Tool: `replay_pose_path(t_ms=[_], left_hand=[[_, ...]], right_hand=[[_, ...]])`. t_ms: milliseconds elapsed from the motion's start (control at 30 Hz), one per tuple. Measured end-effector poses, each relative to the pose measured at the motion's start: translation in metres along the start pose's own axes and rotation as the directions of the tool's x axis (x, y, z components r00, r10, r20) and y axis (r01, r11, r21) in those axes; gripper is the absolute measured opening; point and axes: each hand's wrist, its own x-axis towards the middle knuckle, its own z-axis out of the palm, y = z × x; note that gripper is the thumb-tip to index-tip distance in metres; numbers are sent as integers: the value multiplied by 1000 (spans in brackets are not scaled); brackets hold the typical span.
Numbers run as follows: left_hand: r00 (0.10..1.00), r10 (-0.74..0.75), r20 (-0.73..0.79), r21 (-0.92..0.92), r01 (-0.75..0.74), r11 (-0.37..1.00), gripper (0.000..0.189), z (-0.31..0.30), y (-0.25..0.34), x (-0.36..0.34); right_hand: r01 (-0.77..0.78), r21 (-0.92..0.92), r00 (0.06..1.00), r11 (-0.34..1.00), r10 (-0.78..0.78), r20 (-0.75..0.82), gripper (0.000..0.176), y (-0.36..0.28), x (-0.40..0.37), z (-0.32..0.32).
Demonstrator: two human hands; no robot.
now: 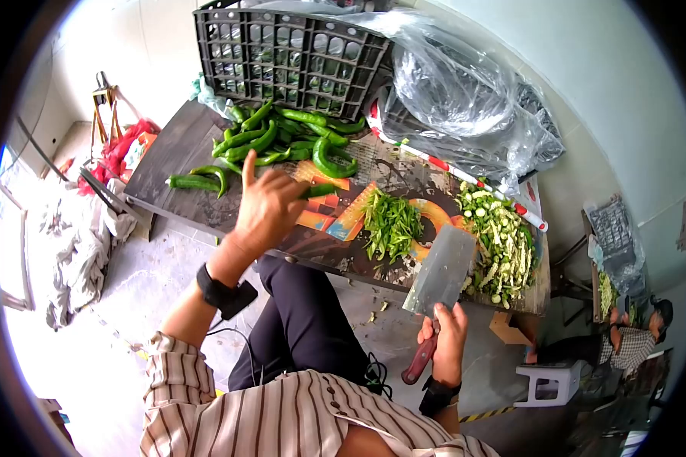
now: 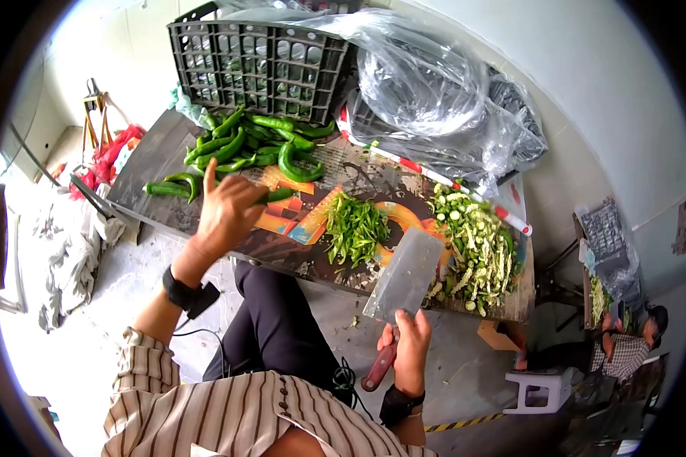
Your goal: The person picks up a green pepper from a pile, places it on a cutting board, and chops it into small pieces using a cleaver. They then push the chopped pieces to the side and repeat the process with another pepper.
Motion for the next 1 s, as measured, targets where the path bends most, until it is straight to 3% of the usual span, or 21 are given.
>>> replay_pose_path(t_ms=[100, 233, 333, 467, 567, 600, 733, 800, 900, 1000], left_hand=[[998, -51, 37, -43, 52, 998, 31, 14, 14, -29], [993, -109, -40, -42, 108, 993, 27, 31, 21, -49], [989, -126, -72, -48, 123, 991, 25, 34, 24, -50], [984, -148, -100, -13, 147, 989, 21, 36, 29, -48], [982, -156, -108, 3, 157, 988, 16, 36, 32, -47], [982, -158, -104, 13, 160, 987, 15, 37, 33, -46], [981, -170, -96, 26, 173, 985, 13, 37, 35, -45], [980, -175, -92, 25, 178, 984, 13, 37, 35, -45], [980, -171, -107, 7, 173, 985, 13, 37, 35, -45], [979, -173, -103, 5, 175, 985, 13, 36, 36, -45]], right_hand=[[-6, -55, 999, 998, 9, 52, 11, -11, 4, 10], [78, -214, 982, 974, -38, 186, 12, -21, 16, 25], [271, -446, 907, 853, -70, 416, 14, -37, 22, 48], [403, -649, 845, 646, 8, 534, 17, -53, 35, 81], [514, -675, 795, 530, 1, 606, 23, -52, 48, 98], [577, -660, 758, 482, -16, 652, 36, -53, 53, 102], [645, -640, 722, 418, -60, 689, 55, -55, 54, 119], [763, -562, 625, 318, -143, 768, 67, -56, 53, 123], [700, -646, 689, 304, -48, 723, 68, -62, 50, 128], [707, -655, 684, 267, -24, 729, 68, -64, 49, 129]])
